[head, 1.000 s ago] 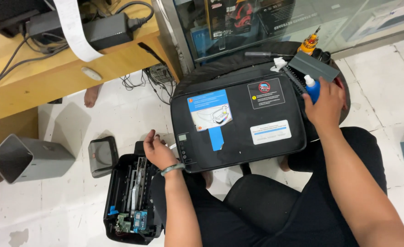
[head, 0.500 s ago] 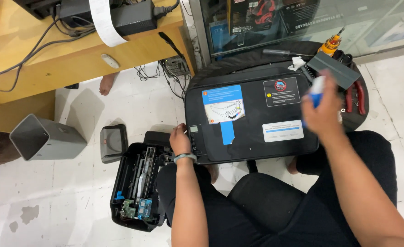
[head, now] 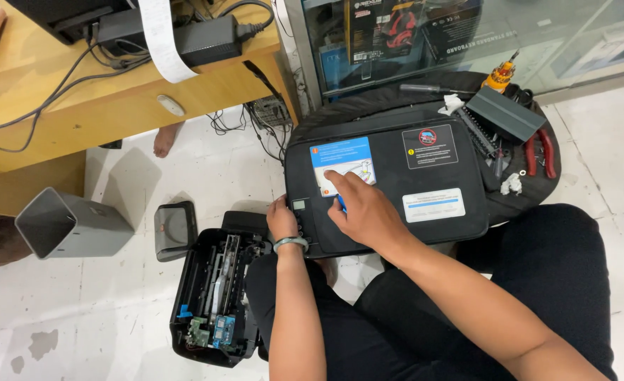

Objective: The person cleans the exterior and interior surfaces of a flatbed scanner using a spray bottle and a white cloth. They wipe the top lid, open the scanner to clean the glass and control panel, and then close it.

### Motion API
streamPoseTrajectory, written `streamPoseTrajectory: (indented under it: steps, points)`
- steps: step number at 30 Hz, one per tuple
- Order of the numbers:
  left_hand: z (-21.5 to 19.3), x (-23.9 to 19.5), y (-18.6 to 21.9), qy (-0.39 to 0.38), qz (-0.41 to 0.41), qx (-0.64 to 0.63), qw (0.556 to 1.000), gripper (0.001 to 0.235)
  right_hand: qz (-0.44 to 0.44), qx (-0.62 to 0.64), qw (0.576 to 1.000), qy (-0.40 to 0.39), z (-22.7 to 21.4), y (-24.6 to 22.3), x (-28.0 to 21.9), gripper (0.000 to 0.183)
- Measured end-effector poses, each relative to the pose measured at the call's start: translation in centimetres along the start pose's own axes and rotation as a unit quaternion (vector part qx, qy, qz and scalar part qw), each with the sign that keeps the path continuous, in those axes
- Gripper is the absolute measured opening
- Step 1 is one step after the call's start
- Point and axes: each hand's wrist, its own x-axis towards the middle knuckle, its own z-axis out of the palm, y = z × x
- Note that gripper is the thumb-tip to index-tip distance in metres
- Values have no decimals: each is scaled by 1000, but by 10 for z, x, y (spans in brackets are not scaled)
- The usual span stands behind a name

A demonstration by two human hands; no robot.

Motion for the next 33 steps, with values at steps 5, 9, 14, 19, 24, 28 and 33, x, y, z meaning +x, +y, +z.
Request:
streamPoseTrajectory:
  steps: [5,9,14,19,24,28,33]
  points:
    - [-5,-9,6,-5,4,-13,1000,43,-4,-95,995,33,31,47,-28,52]
    - [-6,15,-17,1,2,-20,1000,43,25,-151,987,57,-10,74,-63,59]
    - [-9,-14,9,1,1,12,1000,41,133,-214,966,62,-76,120,-98,56]
    - [-5,1,6,-13,-27,42,999,45,256,-122,955,84,-145,148,-84,65]
    - [-2,3,5,10,-34,39,999,43,358,-13,922,148,-162,220,-90,76]
    - [1,-8,12,9,-44,58,997,43,279,-63,947,145,-134,257,-103,77]
    - [4,2,-4,45,12,70,996,41,251,-168,942,150,-118,273,-104,72]
